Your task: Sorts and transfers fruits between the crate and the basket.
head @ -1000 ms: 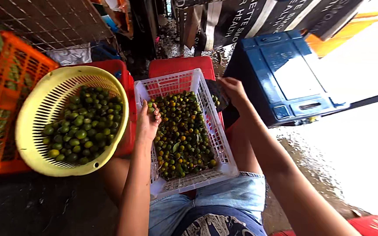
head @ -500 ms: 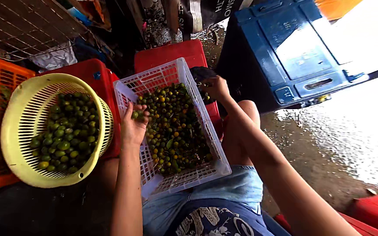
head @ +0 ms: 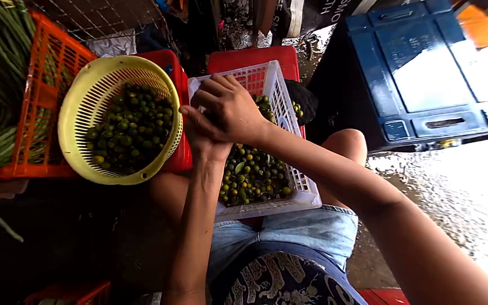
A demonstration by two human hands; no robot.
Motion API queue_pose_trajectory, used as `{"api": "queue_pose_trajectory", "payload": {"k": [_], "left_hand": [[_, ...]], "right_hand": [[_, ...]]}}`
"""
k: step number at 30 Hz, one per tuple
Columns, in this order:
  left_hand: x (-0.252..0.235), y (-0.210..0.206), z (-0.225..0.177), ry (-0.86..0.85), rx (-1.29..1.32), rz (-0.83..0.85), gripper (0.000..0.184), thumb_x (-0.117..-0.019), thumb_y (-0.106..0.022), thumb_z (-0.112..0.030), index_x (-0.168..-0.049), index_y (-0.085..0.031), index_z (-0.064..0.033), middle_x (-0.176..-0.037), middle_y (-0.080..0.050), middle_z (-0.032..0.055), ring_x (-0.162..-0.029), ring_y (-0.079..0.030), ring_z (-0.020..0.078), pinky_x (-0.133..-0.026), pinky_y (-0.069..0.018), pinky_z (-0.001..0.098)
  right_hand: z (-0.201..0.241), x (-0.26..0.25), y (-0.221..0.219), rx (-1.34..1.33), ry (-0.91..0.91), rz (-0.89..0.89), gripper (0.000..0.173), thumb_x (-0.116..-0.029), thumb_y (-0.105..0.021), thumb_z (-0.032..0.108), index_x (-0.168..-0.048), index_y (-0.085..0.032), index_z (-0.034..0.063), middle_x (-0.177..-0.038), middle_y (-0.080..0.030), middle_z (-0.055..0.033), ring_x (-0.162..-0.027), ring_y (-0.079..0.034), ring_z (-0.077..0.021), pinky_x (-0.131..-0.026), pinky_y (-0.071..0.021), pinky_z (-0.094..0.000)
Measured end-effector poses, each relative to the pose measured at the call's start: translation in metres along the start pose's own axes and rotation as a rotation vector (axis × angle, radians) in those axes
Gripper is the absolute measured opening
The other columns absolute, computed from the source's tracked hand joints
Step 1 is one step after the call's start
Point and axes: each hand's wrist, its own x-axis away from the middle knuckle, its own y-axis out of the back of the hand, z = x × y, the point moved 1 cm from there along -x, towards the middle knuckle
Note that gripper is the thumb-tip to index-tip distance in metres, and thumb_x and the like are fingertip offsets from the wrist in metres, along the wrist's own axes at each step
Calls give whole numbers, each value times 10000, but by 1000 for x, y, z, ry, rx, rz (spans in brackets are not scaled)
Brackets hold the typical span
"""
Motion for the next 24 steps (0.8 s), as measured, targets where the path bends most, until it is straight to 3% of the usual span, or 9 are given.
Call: {"api": "queue_pose_trajectory", "payload": {"k": [2,5,10,12,15,17,18,20,24], "left_hand": [[-3,-7,-21,2,175,-195,266,-1053,-394,-296,-1023,-574,-103,-904,-642,67,-823,-668,162,-740,-585,343],[9,-5,-73,-21,216,-204,222,-1033,-429,-200,-867,-545,-108,-732,-590,33,-546,-588,83,-459,-490,165],[8,17,-166,-535,-539,-420,309,-1106,-393,-241,-818,-488,-187,-687,-570,-40,-491,-516,26,-401,-380,128],[-6,46,-191,-651,-896,-590,306,-1101,-450,-329,-840,-549,-204,-688,-557,-78,-496,-511,30,-431,-420,175],[-16,84,-213,-510,-1465,-682,421,-1042,-495,-519,-1087,-676,-141,-1018,-637,6,-911,-615,104,-806,-523,342],[-18,96,-217,-228,-1765,-617,769,-936,-527,-716,-1481,-553,-175,-1582,-415,163,-1487,-331,350,-1155,-298,645],[-20,96,-214,-123,-1893,-586,908,-896,-513,-783,-1596,-389,-218,-1697,-159,194,-1558,-81,450,-1167,-144,750],[-24,85,-198,-91,-2040,-562,1002,-886,-502,-803,-1655,-209,-229,-1707,85,213,-1533,137,513,-1123,16,814],[-17,37,-152,-262,-2146,-421,975,-922,-486,-761,-1655,-201,-185,-1716,88,173,-1548,156,461,-1142,57,779]], "right_hand": [[6,-11,4,-74,-70,-109,410,-1067,-485,312,-967,-747,14,-944,-701,-140,-971,-655,-289,-864,-502,-449],[-14,-5,-4,-152,-349,-95,331,-1080,-466,211,-1062,-717,-4,-982,-704,-126,-929,-682,-221,-827,-562,-415],[-58,76,-79,-3,-762,944,238,-992,-629,211,-1136,-740,57,-1190,-703,-211,-1127,-665,-435,-924,-511,-705],[-57,102,-105,102,-789,1106,254,-958,-683,243,-1078,-739,26,-1187,-697,-222,-1115,-657,-452,-897,-504,-704],[-47,116,-119,169,-789,1131,273,-958,-710,209,-1062,-706,-44,-1231,-653,-257,-1102,-652,-460,-883,-519,-669],[-41,114,-124,202,-863,1115,237,-944,-704,142,-1072,-697,-57,-1265,-634,-267,-1103,-649,-463,-862,-529,-658],[-40,112,-125,204,-908,1113,239,-939,-694,127,-1083,-686,-63,-1276,-624,-272,-1107,-647,-464,-852,-530,-653],[-41,108,-122,180,-968,1095,285,-929,-701,167,-1087,-677,-69,-1270,-619,-279,-1113,-643,-462,-840,-528,-651],[-53,76,-71,85,-998,964,396,-902,-745,366,-1013,-706,-12,-1101,-695,-253,-1060,-666,-460,-814,-508,-692]]}}
